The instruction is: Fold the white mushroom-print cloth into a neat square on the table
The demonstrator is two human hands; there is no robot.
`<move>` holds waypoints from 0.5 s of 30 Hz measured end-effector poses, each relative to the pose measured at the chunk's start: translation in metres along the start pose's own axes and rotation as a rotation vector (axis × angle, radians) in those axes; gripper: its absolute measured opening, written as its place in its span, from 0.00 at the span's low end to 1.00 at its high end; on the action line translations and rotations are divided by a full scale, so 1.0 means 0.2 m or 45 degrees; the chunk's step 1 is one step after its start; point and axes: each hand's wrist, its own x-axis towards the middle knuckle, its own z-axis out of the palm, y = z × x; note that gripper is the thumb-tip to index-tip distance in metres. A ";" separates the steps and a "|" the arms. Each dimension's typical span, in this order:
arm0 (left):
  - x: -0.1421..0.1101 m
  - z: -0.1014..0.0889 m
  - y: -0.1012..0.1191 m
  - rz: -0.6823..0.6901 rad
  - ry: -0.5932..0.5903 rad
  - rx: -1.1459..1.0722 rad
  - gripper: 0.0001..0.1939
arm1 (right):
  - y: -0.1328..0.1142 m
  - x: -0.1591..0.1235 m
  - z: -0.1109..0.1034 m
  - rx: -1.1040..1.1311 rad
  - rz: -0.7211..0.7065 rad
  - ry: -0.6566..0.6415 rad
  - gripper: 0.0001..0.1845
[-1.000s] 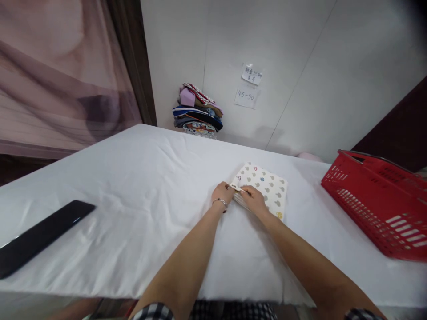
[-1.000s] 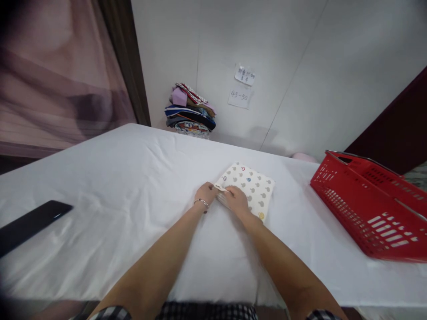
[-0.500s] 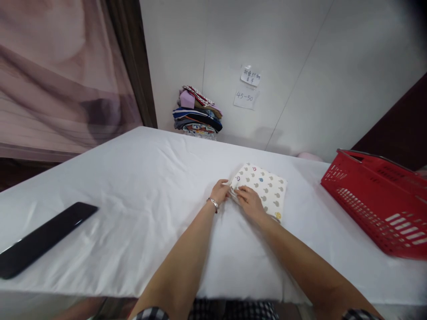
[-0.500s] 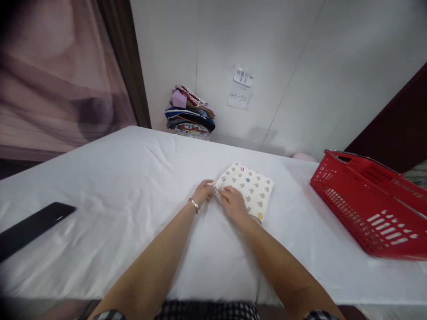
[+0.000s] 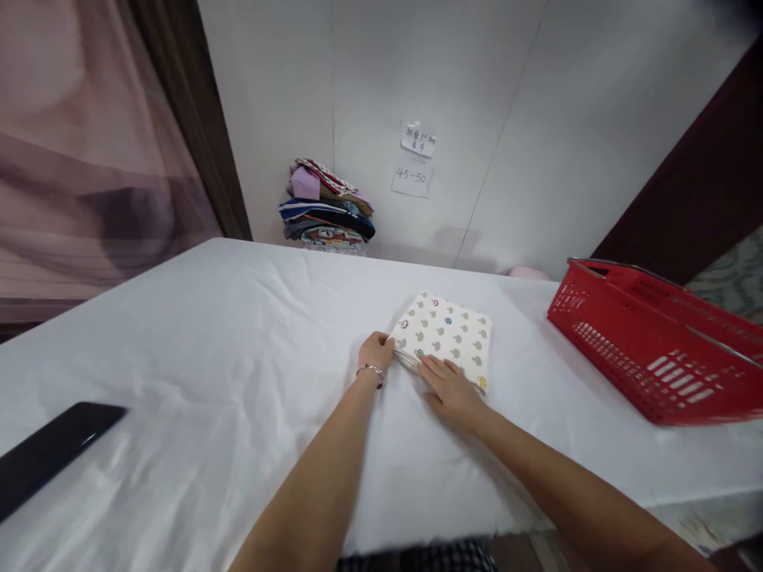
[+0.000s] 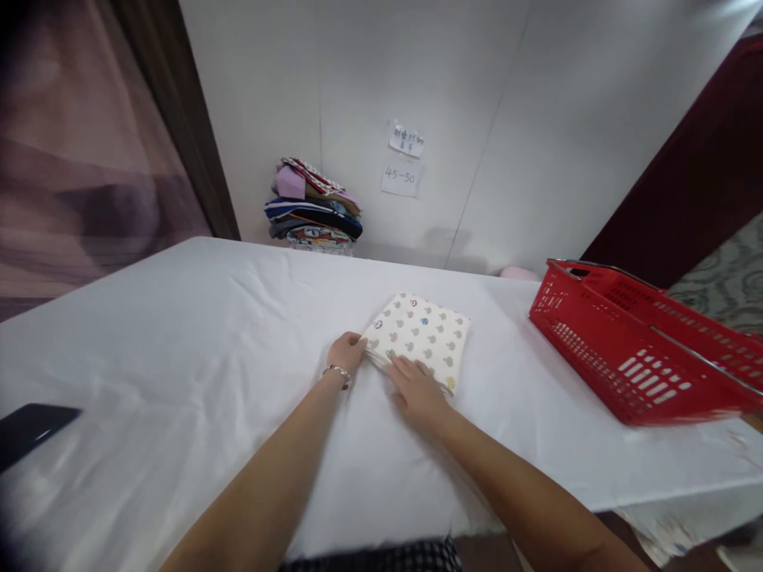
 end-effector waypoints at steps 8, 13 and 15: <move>0.02 -0.01 0.00 -0.104 -0.101 -0.064 0.17 | 0.22 -0.31 -0.01 0.447 0.335 0.445 0.16; 0.06 -0.01 0.04 -0.082 -0.198 0.082 0.17 | 0.37 -0.35 0.01 1.129 1.030 0.572 0.30; 0.08 0.00 0.06 -0.059 -0.223 0.196 0.14 | 0.39 -0.31 -0.03 1.414 1.119 0.507 0.38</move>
